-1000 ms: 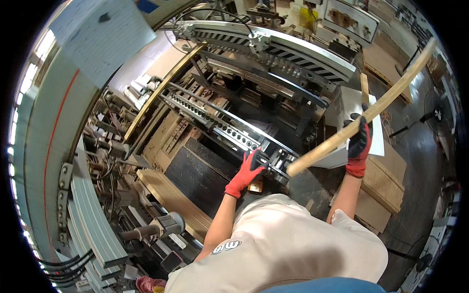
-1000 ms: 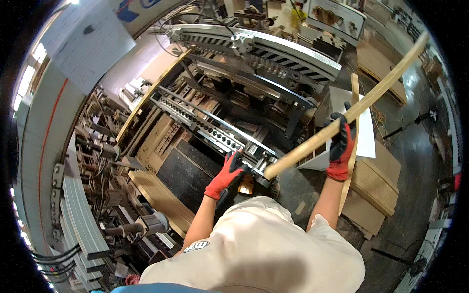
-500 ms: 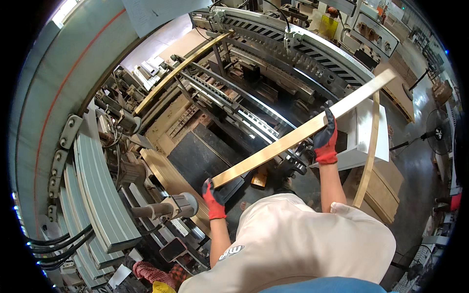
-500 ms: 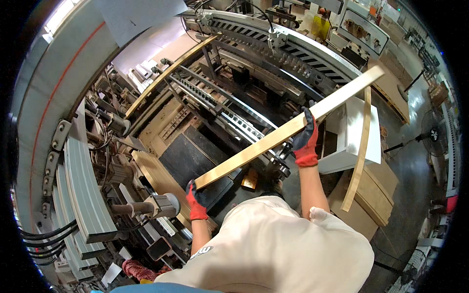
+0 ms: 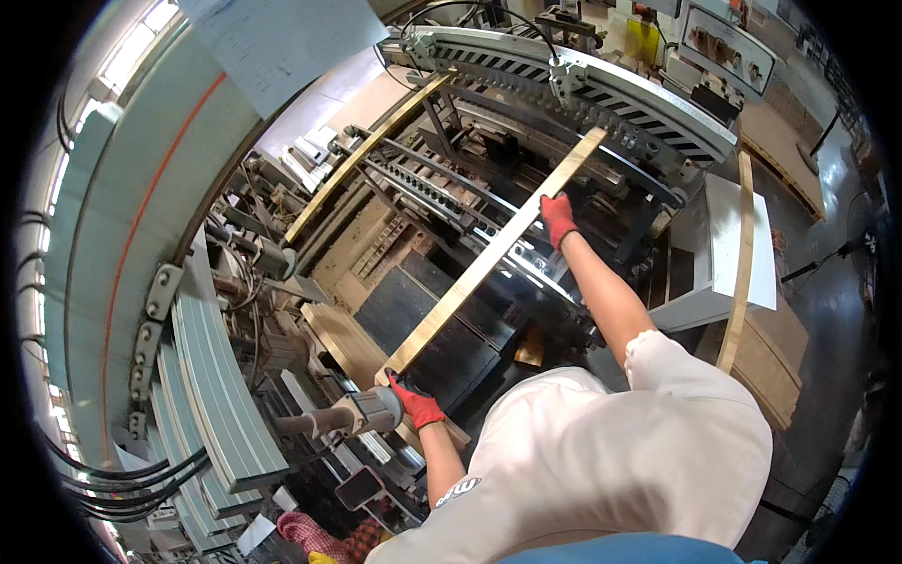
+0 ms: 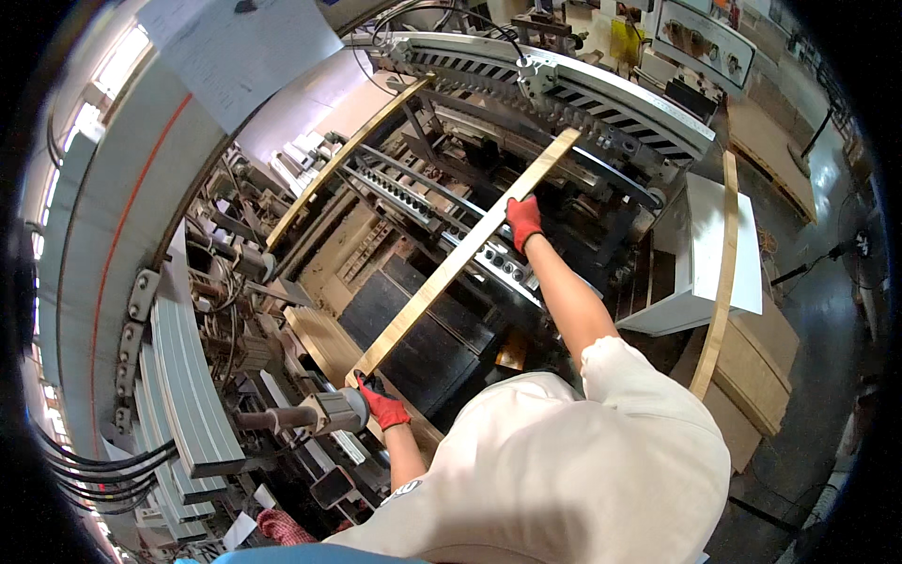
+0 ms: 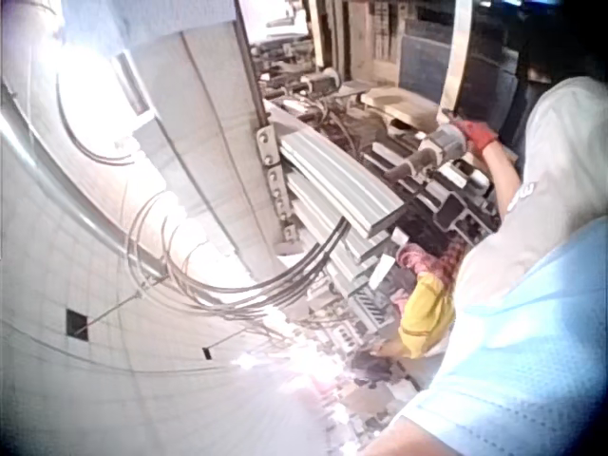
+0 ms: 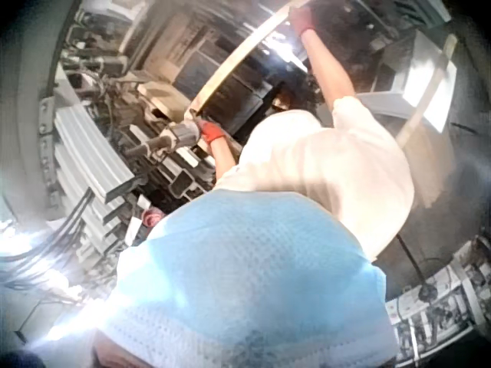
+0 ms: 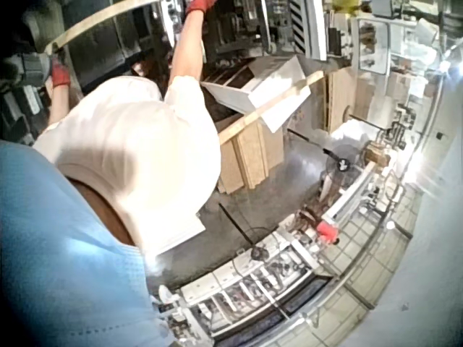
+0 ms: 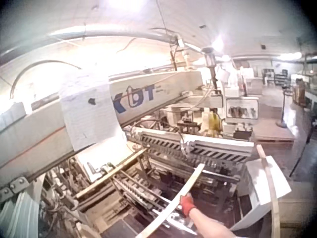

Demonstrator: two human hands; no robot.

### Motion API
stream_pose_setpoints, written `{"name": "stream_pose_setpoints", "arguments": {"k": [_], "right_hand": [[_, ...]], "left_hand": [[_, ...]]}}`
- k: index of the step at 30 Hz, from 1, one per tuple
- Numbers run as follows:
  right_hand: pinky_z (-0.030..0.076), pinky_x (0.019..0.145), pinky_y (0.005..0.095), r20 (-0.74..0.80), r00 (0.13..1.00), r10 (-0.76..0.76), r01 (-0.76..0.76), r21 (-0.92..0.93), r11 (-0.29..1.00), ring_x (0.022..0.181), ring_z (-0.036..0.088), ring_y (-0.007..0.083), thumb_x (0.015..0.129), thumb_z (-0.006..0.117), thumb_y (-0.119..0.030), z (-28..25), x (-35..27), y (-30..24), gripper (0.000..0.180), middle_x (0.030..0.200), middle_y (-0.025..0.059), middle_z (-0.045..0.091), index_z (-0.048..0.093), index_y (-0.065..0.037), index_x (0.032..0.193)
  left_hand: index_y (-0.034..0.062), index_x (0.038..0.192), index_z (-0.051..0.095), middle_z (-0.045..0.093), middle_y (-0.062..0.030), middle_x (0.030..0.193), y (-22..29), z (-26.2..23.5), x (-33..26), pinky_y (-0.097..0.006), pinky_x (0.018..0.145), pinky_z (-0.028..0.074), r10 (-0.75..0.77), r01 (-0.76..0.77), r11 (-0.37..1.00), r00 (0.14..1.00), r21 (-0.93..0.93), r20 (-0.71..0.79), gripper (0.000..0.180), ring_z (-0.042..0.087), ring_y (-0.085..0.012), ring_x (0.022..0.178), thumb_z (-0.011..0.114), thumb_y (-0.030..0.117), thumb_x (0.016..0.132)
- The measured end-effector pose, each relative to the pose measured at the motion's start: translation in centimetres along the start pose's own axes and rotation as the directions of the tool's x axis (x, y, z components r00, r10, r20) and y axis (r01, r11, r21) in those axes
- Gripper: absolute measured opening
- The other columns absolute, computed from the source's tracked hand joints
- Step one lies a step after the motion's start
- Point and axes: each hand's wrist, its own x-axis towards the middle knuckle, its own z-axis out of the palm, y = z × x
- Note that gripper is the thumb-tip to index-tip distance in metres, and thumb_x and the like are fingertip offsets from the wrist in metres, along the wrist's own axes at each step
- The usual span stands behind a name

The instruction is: The person operates a wood processing machine by feeding long wooden panels into the mechanism and clearing processed pieces.

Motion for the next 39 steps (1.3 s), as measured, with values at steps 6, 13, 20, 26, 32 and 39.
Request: {"name": "stream_pose_setpoints", "arguments": {"k": [6,13,20,26,32,39], "right_hand": [[0.045,0.091,0.0462,0.191,0.974,0.125,-0.090,-0.182,0.979,0.102,0.058,0.0421,0.085,0.056,-0.033,6.0,-2.3,-5.5,0.083,0.112,0.0278,0.060,0.011,0.000,0.146],[0.047,0.086,0.0472,0.189,0.978,0.088,-0.035,-0.265,0.964,0.099,0.060,0.0401,0.087,0.055,-0.038,2.8,-0.1,-6.2,0.080,0.110,0.0262,0.061,0.014,-0.001,0.146],[0.047,0.084,0.0468,0.185,0.981,0.053,-0.024,-0.158,0.987,0.100,0.059,0.0379,0.088,0.055,-0.039,2.9,-0.2,-4.8,0.079,0.116,0.0227,0.059,0.016,-0.003,0.147],[0.047,0.082,0.0489,0.155,0.987,0.050,-0.024,-0.169,0.985,0.098,0.060,0.0392,0.088,0.056,-0.040,2.1,0.9,-4.9,0.078,0.112,0.0239,0.061,0.018,-0.003,0.146],[0.048,0.079,0.0483,0.139,0.990,0.032,-0.014,-0.133,0.991,0.093,0.061,0.0394,0.088,0.057,-0.037,1.8,0.1,-5.6,0.076,0.104,0.0245,0.063,0.020,-0.001,0.145],[0.048,0.081,0.0474,0.113,0.993,0.031,-0.017,-0.128,0.992,0.096,0.061,0.0395,0.088,0.058,-0.038,2.4,0.2,-4.9,0.077,0.110,0.0248,0.061,0.020,-0.004,0.146]], "left_hand": [[0.0027,0.105,0.061,0.064,-0.0068,0.099,-2.8,-4.2,10.9,-0.029,0.070,0.053,0.371,-0.371,0.928,0.928,0.001,-0.027,0.021,0.060,-0.0158,0.078,0.062,0.016,0.089],[0.0044,0.115,0.057,0.062,-0.0037,0.096,-4.1,-0.1,10.5,-0.028,0.065,0.048,0.447,-0.447,0.894,0.891,0.025,-0.077,0.032,0.058,-0.0141,0.075,0.067,0.009,0.084],[0.0134,0.118,0.050,0.059,-0.0038,0.086,-2.7,4.2,5.5,-0.031,0.053,0.044,0.402,-0.393,0.916,0.899,0.083,-0.172,0.039,0.054,-0.0155,0.063,0.070,0.017,0.084],[0.0126,0.121,0.050,0.061,-0.0074,0.103,-3.4,7.4,5.0,-0.035,0.066,0.050,0.576,-0.492,0.809,0.772,0.321,-0.270,0.043,0.058,-0.0185,0.077,0.071,0.014,0.083],[0.0048,0.125,0.049,0.058,-0.0101,0.118,-3.7,4.2,8.1,-0.036,0.086,0.047,0.597,-0.479,0.790,0.742,0.381,-0.305,0.051,0.057,-0.0222,0.096,0.073,0.015,0.081],[0.0011,0.127,0.047,0.057,-0.0128,0.120,-4.2,5.2,8.0,-0.036,0.089,0.045,0.681,-0.528,0.717,0.669,0.455,-0.297,0.059,0.056,-0.0231,0.101,0.076,0.017,0.079]]}}
